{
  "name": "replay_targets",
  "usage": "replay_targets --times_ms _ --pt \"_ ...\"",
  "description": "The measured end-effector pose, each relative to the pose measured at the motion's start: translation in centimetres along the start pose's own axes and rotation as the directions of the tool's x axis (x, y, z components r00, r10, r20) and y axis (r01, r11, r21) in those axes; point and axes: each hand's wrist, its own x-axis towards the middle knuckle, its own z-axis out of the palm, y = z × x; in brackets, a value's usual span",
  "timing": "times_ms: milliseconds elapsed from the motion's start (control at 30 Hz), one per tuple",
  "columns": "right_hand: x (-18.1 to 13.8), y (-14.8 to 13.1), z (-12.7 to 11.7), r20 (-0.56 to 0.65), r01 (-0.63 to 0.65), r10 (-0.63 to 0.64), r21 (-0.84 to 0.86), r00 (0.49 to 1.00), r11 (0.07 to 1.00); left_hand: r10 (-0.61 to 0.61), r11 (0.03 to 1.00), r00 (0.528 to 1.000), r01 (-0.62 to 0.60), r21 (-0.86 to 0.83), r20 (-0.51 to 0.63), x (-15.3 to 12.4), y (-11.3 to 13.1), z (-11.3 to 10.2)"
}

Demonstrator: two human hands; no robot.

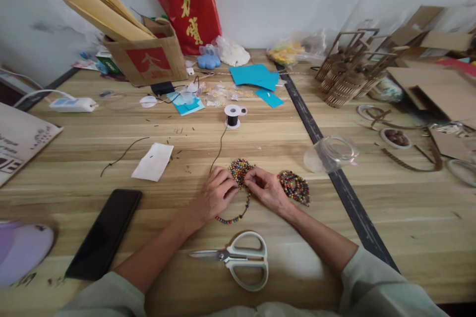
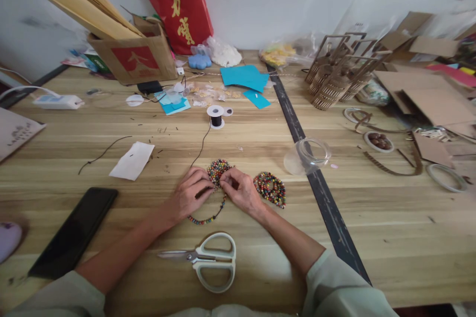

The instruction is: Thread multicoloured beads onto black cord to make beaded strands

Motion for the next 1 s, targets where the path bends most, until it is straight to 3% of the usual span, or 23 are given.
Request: replay_targets --times_ms 167,267,1000 --pt "-0.03 0.04 0.01 0.039 0.01 -0.01 -0.002 0.999 1.0 -0.013 0.989 0.989 -0.009 -0.15 -0.148 -0.02 -0.28 0.04" --pt "-0.07 0.05 0.01 0.055 0.031 -0.03 -0.017 0.998 0.999 -0.036 0.977 0.983 -0.003 -0.211 -0.179 0.01 -0.34 0.01" --pt "-0.23 0.02 0.08 0.094 0.083 -0.081 -0.015 0.992 0.996 -0.059 0.955 0.985 0.008 -0.297 -0.164 0.15 -0.44 0.12"
